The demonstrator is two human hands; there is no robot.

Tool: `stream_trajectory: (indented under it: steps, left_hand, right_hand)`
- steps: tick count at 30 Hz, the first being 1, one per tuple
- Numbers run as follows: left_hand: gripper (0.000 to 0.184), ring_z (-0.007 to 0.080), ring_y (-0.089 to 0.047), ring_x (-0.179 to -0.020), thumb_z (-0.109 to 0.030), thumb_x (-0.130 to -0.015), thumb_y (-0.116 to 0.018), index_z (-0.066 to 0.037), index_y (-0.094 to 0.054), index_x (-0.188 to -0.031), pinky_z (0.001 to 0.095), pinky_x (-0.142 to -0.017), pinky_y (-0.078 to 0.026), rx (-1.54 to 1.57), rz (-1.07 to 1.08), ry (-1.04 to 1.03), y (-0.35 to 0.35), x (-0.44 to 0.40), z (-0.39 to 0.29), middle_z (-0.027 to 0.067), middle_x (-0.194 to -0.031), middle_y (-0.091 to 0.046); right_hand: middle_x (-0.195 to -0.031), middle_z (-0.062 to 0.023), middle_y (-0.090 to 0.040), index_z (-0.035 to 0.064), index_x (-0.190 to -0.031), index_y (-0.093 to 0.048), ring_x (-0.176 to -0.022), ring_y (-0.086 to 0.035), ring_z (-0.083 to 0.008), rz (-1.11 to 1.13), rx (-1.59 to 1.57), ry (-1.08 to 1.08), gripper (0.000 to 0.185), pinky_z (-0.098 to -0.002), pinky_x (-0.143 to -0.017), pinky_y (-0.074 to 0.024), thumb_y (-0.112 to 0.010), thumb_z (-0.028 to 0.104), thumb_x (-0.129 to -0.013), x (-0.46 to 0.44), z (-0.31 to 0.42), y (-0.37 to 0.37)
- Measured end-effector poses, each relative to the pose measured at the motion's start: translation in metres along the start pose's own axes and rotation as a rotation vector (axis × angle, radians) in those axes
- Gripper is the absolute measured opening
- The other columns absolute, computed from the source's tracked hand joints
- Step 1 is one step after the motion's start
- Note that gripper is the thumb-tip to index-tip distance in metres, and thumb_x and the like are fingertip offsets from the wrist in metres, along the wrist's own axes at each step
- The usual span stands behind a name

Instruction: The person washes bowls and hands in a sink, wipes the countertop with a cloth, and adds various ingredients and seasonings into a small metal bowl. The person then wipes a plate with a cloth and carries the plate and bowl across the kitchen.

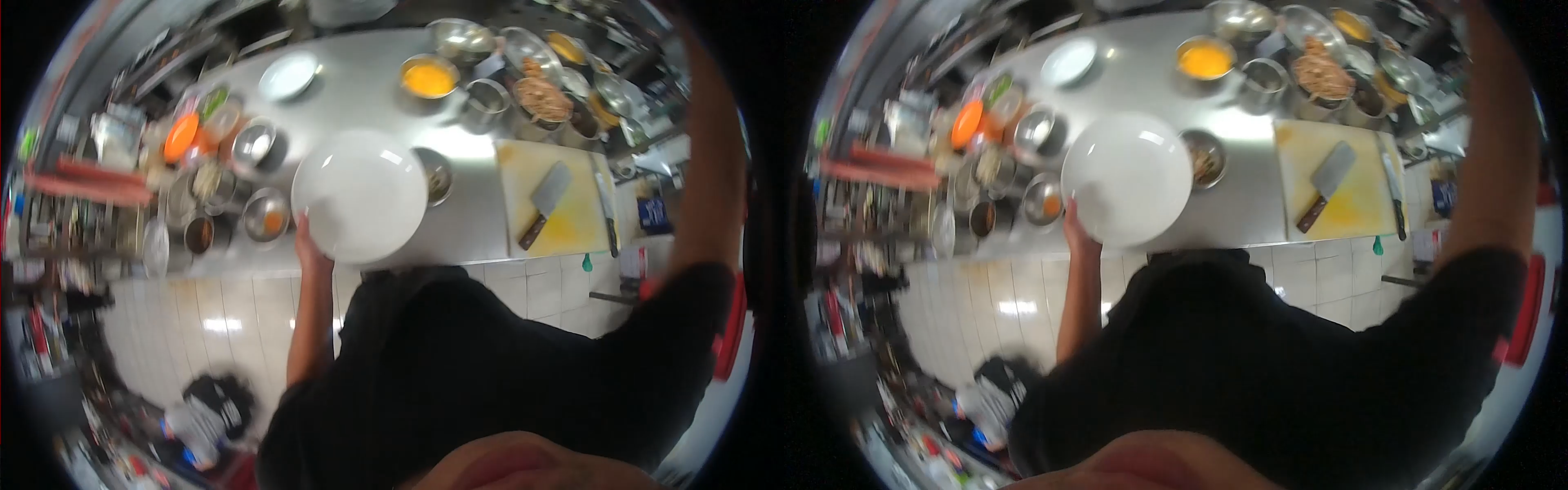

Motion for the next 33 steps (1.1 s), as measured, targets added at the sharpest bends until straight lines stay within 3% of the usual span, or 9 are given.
stream_trajectory:
  steps: [9,14,16,18,24,25,28,30,33]
  left_hand:
    - [0.043,0.0240,-0.059,-0.100,-0.032,-0.097,-0.044,0.004,-0.047,-0.121,0.0373,-0.085,-0.049,-0.041,-0.038,-0.066,0.013,-0.039,-0.021,0.0143,-0.113,-0.058]
    - [0.042,0.0254,-0.058,-0.102,-0.030,-0.098,-0.040,0.004,-0.046,-0.123,0.0380,-0.087,-0.047,-0.133,0.063,0.018,-0.023,-0.053,-0.020,0.0158,-0.113,-0.057]
    - [0.045,0.0277,-0.055,-0.109,-0.030,-0.099,-0.036,0.005,-0.043,-0.127,0.0397,-0.093,-0.043,-0.090,0.155,0.005,-0.048,-0.047,-0.024,0.0167,-0.119,-0.055]
    - [0.039,0.0268,-0.057,-0.103,-0.024,-0.096,-0.038,0.003,-0.046,-0.123,0.0392,-0.090,-0.044,-0.089,0.190,0.000,-0.038,-0.066,-0.015,0.0158,-0.115,-0.056]
    - [0.030,0.0212,-0.057,-0.095,-0.016,-0.091,-0.044,0.002,-0.050,-0.115,0.0360,-0.084,-0.047,-0.062,0.152,-0.049,-0.003,-0.066,-0.024,0.0123,-0.107,-0.058]
    - [0.044,0.0278,-0.058,-0.101,-0.030,-0.098,-0.037,0.006,-0.048,-0.122,0.0396,-0.089,-0.047,-0.103,0.140,-0.035,0.002,-0.064,-0.023,0.0163,-0.117,-0.056]
    - [0.044,0.0274,-0.058,-0.101,-0.033,-0.098,-0.039,0.005,-0.049,-0.119,0.0400,-0.088,-0.047,-0.283,0.068,-0.095,0.007,-0.061,-0.038,0.0154,-0.114,-0.057]
    - [0.046,0.0271,-0.059,-0.101,-0.035,-0.098,-0.041,0.005,-0.048,-0.121,0.0395,-0.087,-0.048,-0.260,0.058,0.006,0.023,-0.066,-0.035,0.0155,-0.114,-0.058]
    - [0.048,0.0241,-0.059,-0.096,-0.036,-0.097,-0.044,0.008,-0.051,-0.115,0.0372,-0.085,-0.047,-0.161,0.048,-0.066,0.033,-0.071,-0.053,0.0137,-0.104,-0.060]
  right_hand:
    - [-0.127,-0.0152,-0.054,0.0063,-0.114,-0.058,-0.116,-0.053,-0.0290,-0.446,-0.237,0.297,0.039,-0.0394,-0.097,-0.0421,-0.070,0.016,-0.078,0.236,0.118,0.029]
    - [-0.128,-0.0176,-0.051,0.0098,-0.112,-0.061,-0.115,-0.052,-0.0342,0.376,-0.491,0.323,0.040,-0.0415,-0.097,-0.0411,-0.073,0.017,-0.074,0.341,0.286,-0.185]
    - [-0.136,-0.0163,-0.042,0.0140,-0.116,-0.062,-0.124,-0.040,-0.0373,0.401,-0.370,0.346,0.052,-0.0559,-0.103,-0.0270,-0.073,0.035,-0.070,0.377,0.302,-0.252]
    - [-0.135,-0.0160,-0.043,0.0159,-0.114,-0.063,-0.123,-0.040,-0.0380,0.442,-0.286,0.427,0.049,-0.0607,-0.100,-0.0263,-0.071,0.037,-0.071,0.400,0.314,-0.291]
    - [-0.129,-0.0165,-0.049,0.0111,-0.108,-0.064,-0.116,-0.048,-0.0361,0.677,-0.474,0.557,0.041,-0.0494,-0.096,-0.0379,-0.071,0.030,-0.072,0.445,0.354,-0.325]
    - [-0.126,-0.0161,-0.051,0.0108,-0.107,-0.064,-0.113,-0.050,-0.0358,0.578,-0.431,0.567,0.040,-0.0477,-0.092,-0.0409,-0.070,0.028,-0.072,0.435,0.349,-0.330]
    - [-0.120,-0.0163,-0.055,0.0126,-0.111,-0.062,-0.102,-0.055,-0.0363,0.325,-0.241,0.380,0.039,-0.0441,-0.086,-0.0458,-0.068,0.022,-0.074,0.380,0.325,-0.345]
    - [-0.112,-0.0160,-0.054,0.0136,-0.103,-0.062,-0.103,-0.054,-0.0353,0.484,-0.330,0.336,0.032,-0.0452,-0.083,-0.0463,-0.066,0.024,-0.074,0.395,0.345,-0.363]
    - [-0.128,-0.0170,-0.050,0.0124,-0.110,-0.061,-0.115,-0.049,-0.0345,1.022,-0.543,0.454,0.037,-0.0423,-0.094,-0.0433,-0.065,0.018,-0.073,0.453,0.393,-0.356]
Point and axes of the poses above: each hand's wrist, its own x-axis away from the middle knuckle, its own y-axis out of the back of the hand, z = x × y, the point moved 10 cm from there along -x, towards the middle knuckle
